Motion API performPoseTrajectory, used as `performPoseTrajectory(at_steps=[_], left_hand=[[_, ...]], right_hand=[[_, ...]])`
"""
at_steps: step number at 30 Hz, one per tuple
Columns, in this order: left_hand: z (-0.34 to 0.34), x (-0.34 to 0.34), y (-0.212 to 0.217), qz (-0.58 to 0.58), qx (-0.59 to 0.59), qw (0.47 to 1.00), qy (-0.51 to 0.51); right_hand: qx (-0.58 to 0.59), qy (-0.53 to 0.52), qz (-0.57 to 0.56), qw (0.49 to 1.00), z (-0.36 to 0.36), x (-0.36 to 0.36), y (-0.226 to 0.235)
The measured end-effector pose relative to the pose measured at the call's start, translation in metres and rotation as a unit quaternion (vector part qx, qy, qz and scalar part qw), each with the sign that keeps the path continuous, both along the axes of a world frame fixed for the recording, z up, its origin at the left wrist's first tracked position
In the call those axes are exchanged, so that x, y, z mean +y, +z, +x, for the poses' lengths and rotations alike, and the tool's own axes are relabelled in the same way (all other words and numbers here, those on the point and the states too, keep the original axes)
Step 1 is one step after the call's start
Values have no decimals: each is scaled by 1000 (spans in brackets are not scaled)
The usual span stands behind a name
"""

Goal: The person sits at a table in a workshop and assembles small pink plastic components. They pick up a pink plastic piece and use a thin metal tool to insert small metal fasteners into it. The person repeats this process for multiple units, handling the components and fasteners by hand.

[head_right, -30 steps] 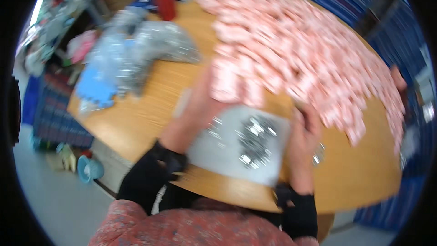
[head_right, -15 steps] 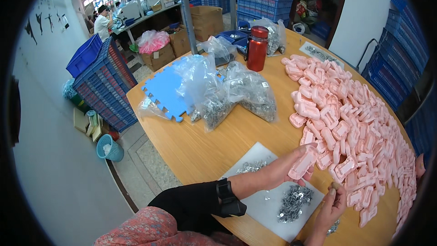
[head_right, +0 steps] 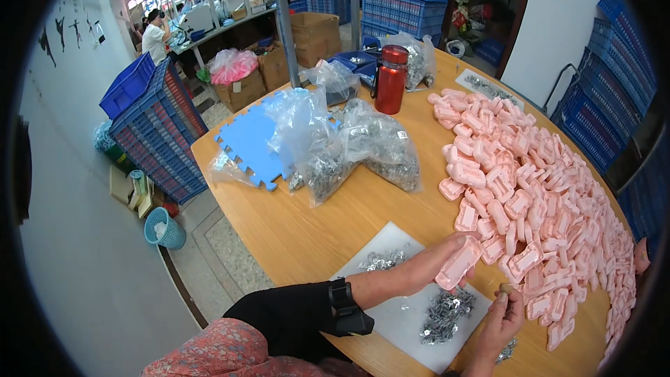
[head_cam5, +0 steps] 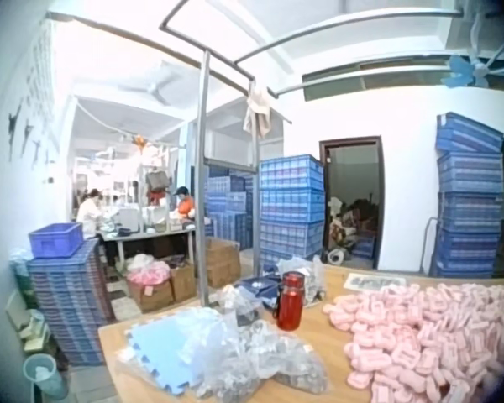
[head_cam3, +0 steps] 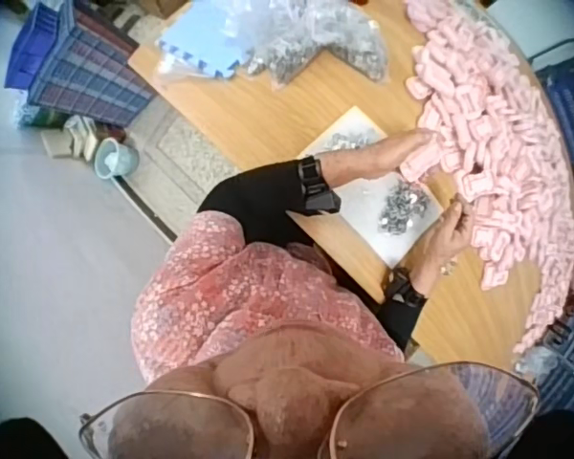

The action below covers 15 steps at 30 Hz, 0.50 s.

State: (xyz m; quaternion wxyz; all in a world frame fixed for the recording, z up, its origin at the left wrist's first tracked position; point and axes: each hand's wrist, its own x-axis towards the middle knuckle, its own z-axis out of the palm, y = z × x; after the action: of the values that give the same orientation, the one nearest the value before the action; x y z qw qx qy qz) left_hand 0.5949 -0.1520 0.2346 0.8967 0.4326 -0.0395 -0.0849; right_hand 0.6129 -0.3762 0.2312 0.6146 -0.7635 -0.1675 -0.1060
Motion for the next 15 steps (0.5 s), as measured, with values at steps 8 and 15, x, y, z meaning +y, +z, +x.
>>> performPoseTrajectory(at_steps=[8, 15], left_hand=[[-1, 1, 4, -4, -30, 1000, -10], [-4, 3, 9, 10, -28, 1000, -6]], right_hand=[[11, 4, -15, 1000, -3, 2, 5], [-20, -16, -11, 1000, -3, 6, 0]])
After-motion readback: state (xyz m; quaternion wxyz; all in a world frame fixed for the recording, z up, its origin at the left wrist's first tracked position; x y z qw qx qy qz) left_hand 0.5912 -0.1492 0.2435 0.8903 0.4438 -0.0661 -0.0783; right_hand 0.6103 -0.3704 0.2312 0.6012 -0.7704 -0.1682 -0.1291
